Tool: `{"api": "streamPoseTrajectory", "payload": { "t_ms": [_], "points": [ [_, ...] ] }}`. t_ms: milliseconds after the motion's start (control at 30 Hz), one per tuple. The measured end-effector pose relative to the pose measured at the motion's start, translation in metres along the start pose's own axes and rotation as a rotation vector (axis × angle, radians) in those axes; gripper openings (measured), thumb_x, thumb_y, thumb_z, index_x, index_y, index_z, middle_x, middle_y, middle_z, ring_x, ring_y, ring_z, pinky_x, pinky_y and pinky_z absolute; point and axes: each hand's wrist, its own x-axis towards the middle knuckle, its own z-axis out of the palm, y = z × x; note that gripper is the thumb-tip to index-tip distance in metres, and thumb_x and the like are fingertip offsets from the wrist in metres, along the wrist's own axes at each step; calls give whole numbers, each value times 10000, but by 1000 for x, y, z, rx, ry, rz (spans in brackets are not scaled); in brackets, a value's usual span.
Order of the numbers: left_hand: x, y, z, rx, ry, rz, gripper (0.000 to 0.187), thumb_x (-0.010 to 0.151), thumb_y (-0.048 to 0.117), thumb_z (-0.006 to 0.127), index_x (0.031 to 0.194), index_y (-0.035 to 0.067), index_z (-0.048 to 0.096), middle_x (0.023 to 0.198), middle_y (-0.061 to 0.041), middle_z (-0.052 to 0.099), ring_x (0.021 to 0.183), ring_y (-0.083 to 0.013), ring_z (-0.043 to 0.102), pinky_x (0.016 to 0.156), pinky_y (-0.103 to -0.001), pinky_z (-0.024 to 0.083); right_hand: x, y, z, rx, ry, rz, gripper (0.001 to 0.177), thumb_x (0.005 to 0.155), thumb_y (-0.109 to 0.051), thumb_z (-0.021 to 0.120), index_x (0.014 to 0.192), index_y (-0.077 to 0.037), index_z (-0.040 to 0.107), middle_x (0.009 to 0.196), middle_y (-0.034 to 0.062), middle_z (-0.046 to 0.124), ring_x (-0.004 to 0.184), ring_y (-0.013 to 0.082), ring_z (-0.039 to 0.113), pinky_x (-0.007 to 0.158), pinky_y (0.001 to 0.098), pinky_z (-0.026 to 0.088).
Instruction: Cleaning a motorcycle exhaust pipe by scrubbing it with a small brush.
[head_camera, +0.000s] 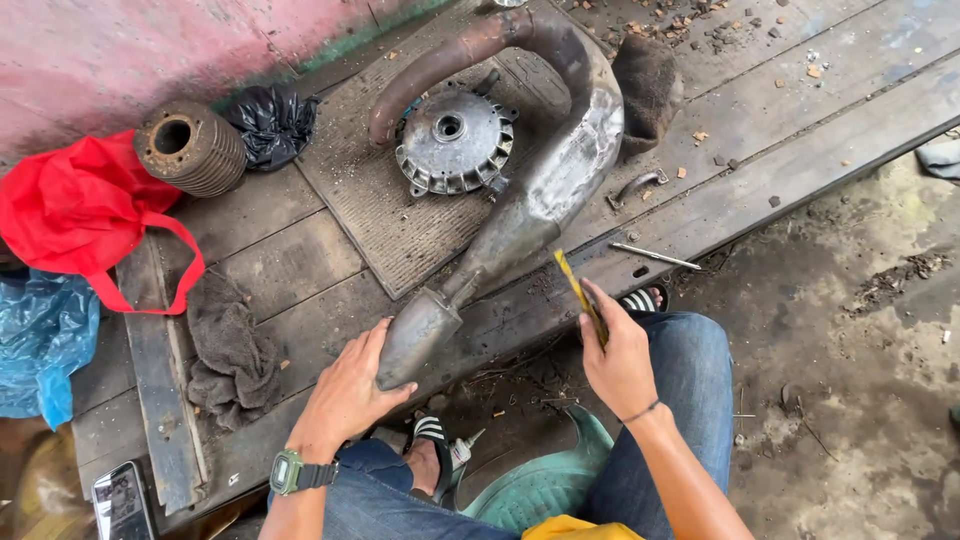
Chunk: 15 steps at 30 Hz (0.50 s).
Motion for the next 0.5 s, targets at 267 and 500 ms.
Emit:
{"api": "streamPoseTrajectory", "payload": {
  "t_ms": [267, 500],
  "points": [
    [-5, 18, 32, -11, 34, -11, 1048, 903, 584, 702, 1642, 138, 107, 1609, -160, 308, 1473, -355, 322, 1171, -510, 347, 10, 6, 65, -100, -122, -138, 330, 1027, -109, 480, 1294, 42, 599, 1117, 206, 717, 889, 338, 724, 794, 461, 636],
    [-9, 20, 31, -70, 54, 15, 1016, 909, 583, 652, 1650, 138, 117, 1574, -108, 389, 1425, -332, 405, 1056, -509, 476, 13, -9, 40, 35, -398, 105, 276, 1055, -107, 432, 1239, 2, 606, 665, 122, 691, 386, 161, 550, 305, 284, 485]
  ]
}}
